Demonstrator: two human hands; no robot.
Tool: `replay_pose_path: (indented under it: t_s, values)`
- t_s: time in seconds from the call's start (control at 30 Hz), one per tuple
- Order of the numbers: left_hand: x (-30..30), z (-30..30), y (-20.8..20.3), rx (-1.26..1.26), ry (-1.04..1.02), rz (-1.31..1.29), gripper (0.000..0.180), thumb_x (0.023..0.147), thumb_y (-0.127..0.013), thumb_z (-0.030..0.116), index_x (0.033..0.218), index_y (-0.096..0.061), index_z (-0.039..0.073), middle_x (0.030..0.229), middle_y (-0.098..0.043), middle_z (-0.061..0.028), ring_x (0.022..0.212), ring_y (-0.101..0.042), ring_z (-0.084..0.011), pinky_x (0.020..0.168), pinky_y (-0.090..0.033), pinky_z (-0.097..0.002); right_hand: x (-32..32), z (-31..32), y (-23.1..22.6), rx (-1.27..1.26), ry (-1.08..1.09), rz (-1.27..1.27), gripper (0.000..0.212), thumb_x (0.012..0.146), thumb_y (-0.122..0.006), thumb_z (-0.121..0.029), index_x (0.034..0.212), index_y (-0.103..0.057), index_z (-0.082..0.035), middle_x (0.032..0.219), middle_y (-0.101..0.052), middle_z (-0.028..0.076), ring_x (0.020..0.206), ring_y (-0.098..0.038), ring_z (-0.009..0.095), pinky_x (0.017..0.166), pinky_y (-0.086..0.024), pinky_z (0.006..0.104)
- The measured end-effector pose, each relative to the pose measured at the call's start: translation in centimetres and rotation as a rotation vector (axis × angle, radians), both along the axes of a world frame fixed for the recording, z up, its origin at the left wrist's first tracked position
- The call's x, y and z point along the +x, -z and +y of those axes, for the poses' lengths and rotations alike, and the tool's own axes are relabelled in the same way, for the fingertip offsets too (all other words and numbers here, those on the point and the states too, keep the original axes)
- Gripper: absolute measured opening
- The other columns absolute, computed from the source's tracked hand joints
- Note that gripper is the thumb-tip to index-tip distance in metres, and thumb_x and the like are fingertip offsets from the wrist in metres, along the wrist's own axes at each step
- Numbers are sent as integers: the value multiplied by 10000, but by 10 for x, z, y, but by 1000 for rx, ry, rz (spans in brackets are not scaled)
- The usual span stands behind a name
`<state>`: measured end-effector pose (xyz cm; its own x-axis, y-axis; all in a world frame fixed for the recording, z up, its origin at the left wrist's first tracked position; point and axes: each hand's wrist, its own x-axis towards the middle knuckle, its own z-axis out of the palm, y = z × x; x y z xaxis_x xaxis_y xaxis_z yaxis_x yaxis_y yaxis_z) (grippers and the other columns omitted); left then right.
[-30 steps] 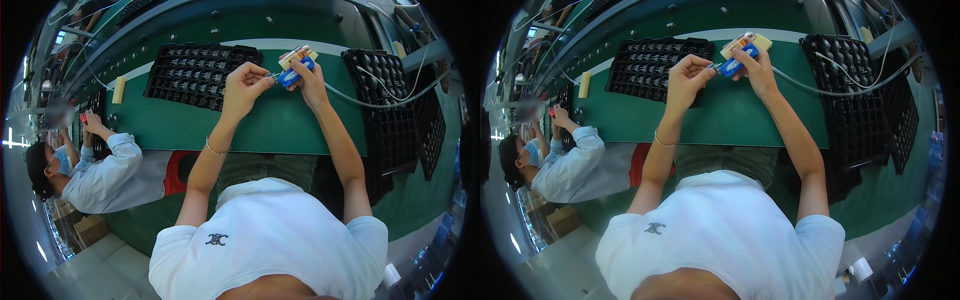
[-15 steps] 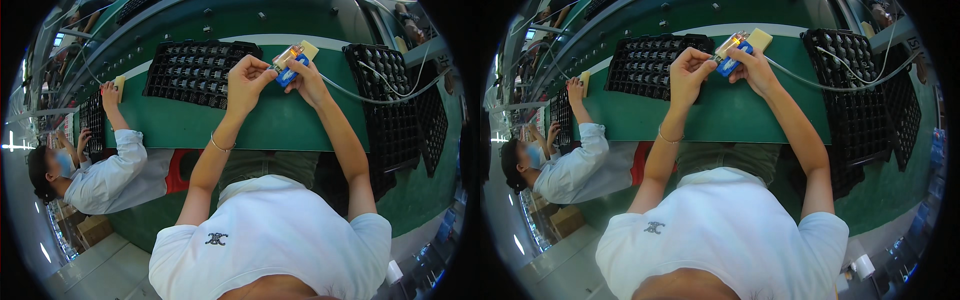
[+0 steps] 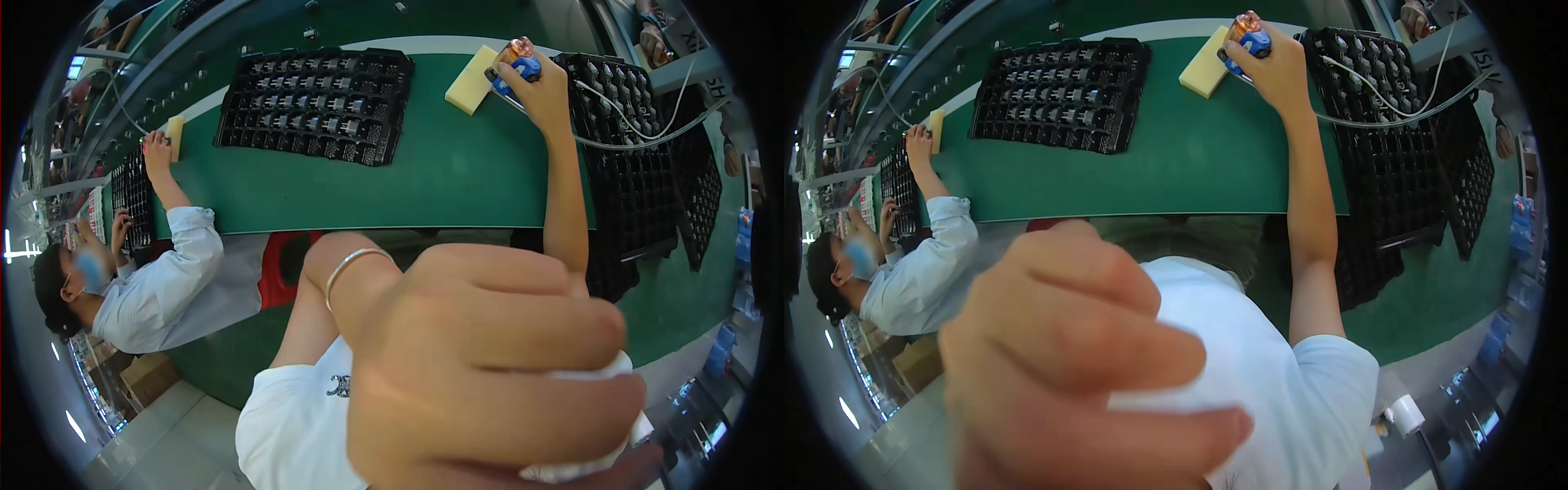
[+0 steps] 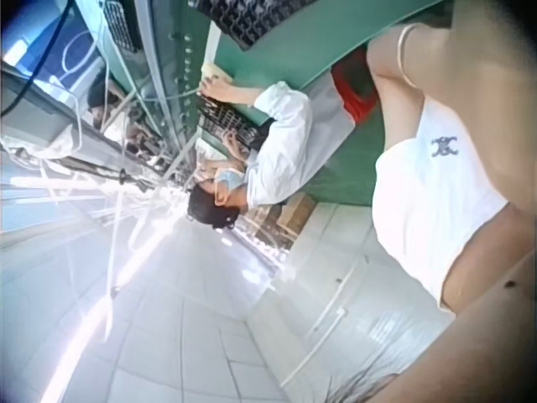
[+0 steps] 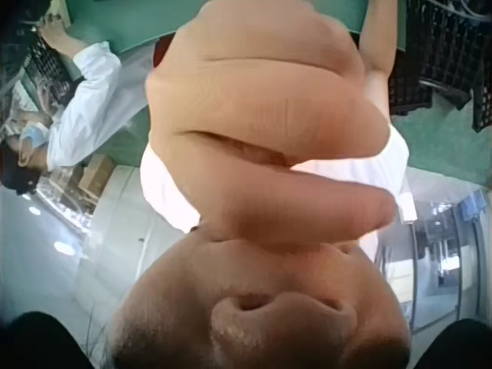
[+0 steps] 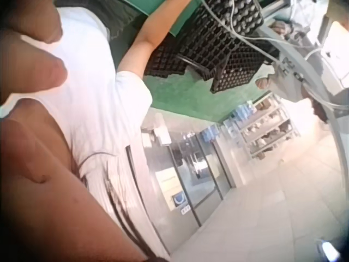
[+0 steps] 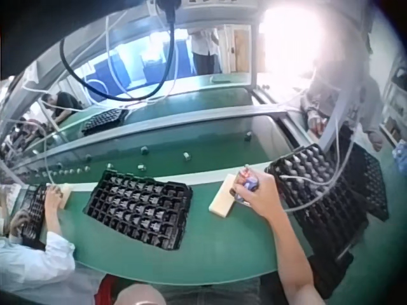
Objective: The person picks electronic components from a tray, connects each one to a handheld testing device, and places the components onto the conveyor belt.
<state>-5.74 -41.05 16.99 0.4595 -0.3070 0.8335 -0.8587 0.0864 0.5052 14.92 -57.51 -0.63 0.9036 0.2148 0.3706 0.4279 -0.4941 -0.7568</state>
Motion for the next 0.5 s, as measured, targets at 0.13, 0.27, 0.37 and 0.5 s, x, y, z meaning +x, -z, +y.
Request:
replay_pose_path:
  t_s: [0.13,0.27,0.37,0.5]
  values:
    - [-11,-14,-15,-52,98,27,246,738,-709,63,961,-614,26,852,-618,-79,666,-546,-162,542,-400,-244,-3,9,6,-96,23,-168,441,787,-741,-311,1082,-646,3,821,-673,119,697,-647,167,657,-513,286]
    - [-19,-20,-13,-72,132,32,248,736,-704,54,965,-614,24,855,-620,-86,669,-552,-174,545,-407,-254,-7,18,11,-191,15,-209,414,790,-737,-340,1051,-641,-34,798,-650,106,660,-632,199,628,-504,307]
    - [-21,-23,-12,-84,148,32,250,734,-700,47,968,-614,22,857,-622,-91,671,-556,-184,547,-411,-261,-9,23,17,-171,47,-294,415,786,-750,-341,1042,-646,-31,818,-649,84,648,-621,182,610,-500,294]
    - [-17,-27,-7,-98,155,28,253,733,-695,38,972,-614,20,860,-625,-97,674,-562,-196,550,-418,-271,-11,22,25,-140,71,-256,405,786,-759,-329,1031,-650,-25,853,-650,72,647,-613,164,602,-499,272]
